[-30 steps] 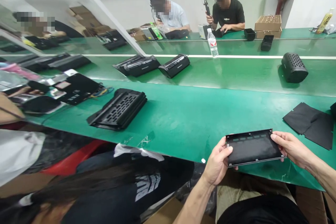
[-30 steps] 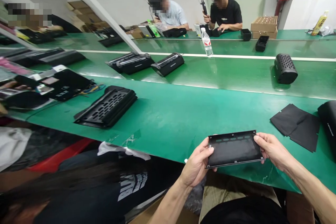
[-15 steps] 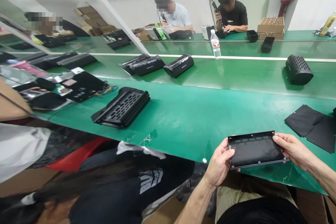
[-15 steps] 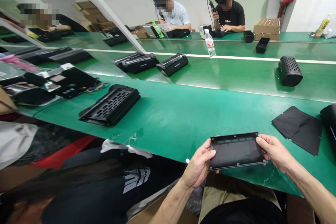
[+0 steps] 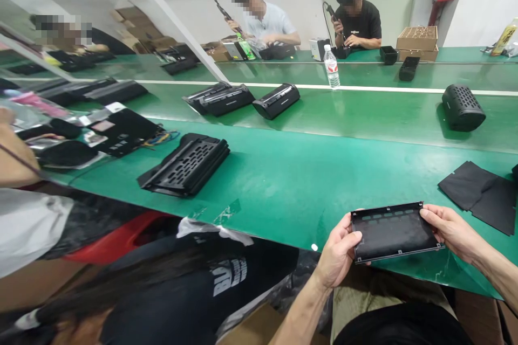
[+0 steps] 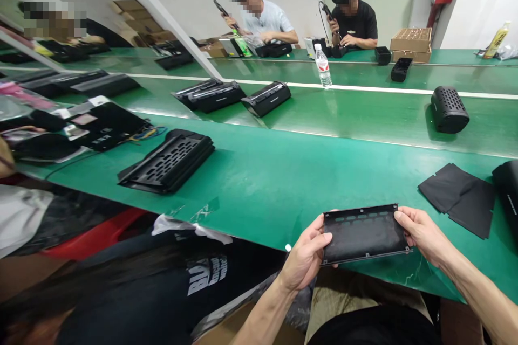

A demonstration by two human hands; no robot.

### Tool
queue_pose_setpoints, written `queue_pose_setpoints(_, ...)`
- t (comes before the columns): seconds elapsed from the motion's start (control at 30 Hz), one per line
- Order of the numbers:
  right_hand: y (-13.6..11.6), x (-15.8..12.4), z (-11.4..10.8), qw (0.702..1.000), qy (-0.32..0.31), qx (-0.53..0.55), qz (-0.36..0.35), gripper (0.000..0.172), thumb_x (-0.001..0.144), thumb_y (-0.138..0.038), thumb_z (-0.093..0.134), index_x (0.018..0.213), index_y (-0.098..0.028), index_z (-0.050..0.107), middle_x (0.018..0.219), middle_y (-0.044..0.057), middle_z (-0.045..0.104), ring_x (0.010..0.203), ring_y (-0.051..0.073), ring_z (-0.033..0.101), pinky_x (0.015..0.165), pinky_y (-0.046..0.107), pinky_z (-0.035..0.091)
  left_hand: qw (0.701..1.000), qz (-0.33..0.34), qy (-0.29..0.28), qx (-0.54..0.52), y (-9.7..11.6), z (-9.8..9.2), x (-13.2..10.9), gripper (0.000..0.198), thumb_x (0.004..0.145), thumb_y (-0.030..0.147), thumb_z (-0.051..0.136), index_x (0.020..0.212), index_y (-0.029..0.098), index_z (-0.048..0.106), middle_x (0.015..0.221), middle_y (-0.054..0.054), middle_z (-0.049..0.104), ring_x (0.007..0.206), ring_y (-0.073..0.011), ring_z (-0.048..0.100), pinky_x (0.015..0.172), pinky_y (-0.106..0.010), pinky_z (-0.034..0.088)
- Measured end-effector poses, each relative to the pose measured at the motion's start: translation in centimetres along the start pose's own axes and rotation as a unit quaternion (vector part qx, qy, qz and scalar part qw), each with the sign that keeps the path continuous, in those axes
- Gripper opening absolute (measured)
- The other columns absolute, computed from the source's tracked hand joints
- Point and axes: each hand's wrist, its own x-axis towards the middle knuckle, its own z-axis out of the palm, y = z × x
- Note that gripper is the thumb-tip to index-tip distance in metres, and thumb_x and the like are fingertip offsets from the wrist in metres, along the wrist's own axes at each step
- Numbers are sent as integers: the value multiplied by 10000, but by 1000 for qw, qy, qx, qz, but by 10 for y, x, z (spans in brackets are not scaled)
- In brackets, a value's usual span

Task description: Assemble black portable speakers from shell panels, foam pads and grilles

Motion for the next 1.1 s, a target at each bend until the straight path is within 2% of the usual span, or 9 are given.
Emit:
queue_pose_setpoints(0.1,-2,-2,2,1000,1,3,-1,759,615,-882,852,756,-203,545,664,-61,416,573,81,311,492,205,271,1000,5,-5,-8,-1,-1,0,635,792,360,851,1371,165,676,1194,-127,767,629,-156,656,413,-250,524)
queue_pose_setpoints(0.23,-4,-4,4,1000,4,7,-6,736,615,-850,878,788,-201,579,654,-69,414,557,77,311,478,202,282,1000,12,-3,-13,-2,-2,0,580,780,316,840,1324,161,713,1194,-142,789,835,-249,752,477,-238,510)
queue_pose_setpoints(0.3,-5,-5,4,1000,5,7,-9,740,601,-847,890,788,-198,588,653,-70,421,551,72,310,475,198,286,1000,19,2,-22,-1,-1,0,531,761,280,847,1266,154,746,1160,-139,807,951,-275,767,610,-257,563)
queue_pose_setpoints(0.37,-5,-4,3,1000,5,7,-10,752,584,-853,896,769,-195,583,651,-70,426,548,65,303,471,195,284,999,25,3,-33,-1,0,0,494,747,252,856,1223,155,768,1139,-131,820,1050,-294,765,809,-309,601)
queue_pose_setpoints(0.43,-5,-4,3,1000,5,6,-12,760,572,-856,900,760,-190,585,647,-73,422,545,59,290,466,189,277,999,27,4,-41,-2,0,1,470,748,246,863,1203,161,778,1142,-127,825,1123,-310,755,968,-369,583)
queue_pose_setpoints(0.5,-6,-4,3,1000,4,5,-14,763,564,-855,906,757,-188,588,640,-78,412,541,55,275,461,185,272,999,27,8,-46,-3,0,1,451,754,256,869,1187,166,783,1144,-125,828,1160,-320,748,1042,-403,557)
queue_pose_setpoints(0.77,-7,-5,5,1000,-5,12,-13,759,557,-840,920,769,-192,587,644,-83,422,539,51,272,464,179,302,998,21,20,-63,-3,2,3,419,715,269,900,1111,174,802,1086,-111,842,1142,-326,763,1076,-425,546)
queue_pose_setpoints(1.1,-7,-5,5,1000,-5,12,-1,778,538,-842,927,786,-175,612,643,-83,437,542,48,308,466,172,302,998,21,24,-60,-3,-1,5,425,708,252,880,1113,162,790,1085,-117,839,1156,-332,757,1073,-424,549)
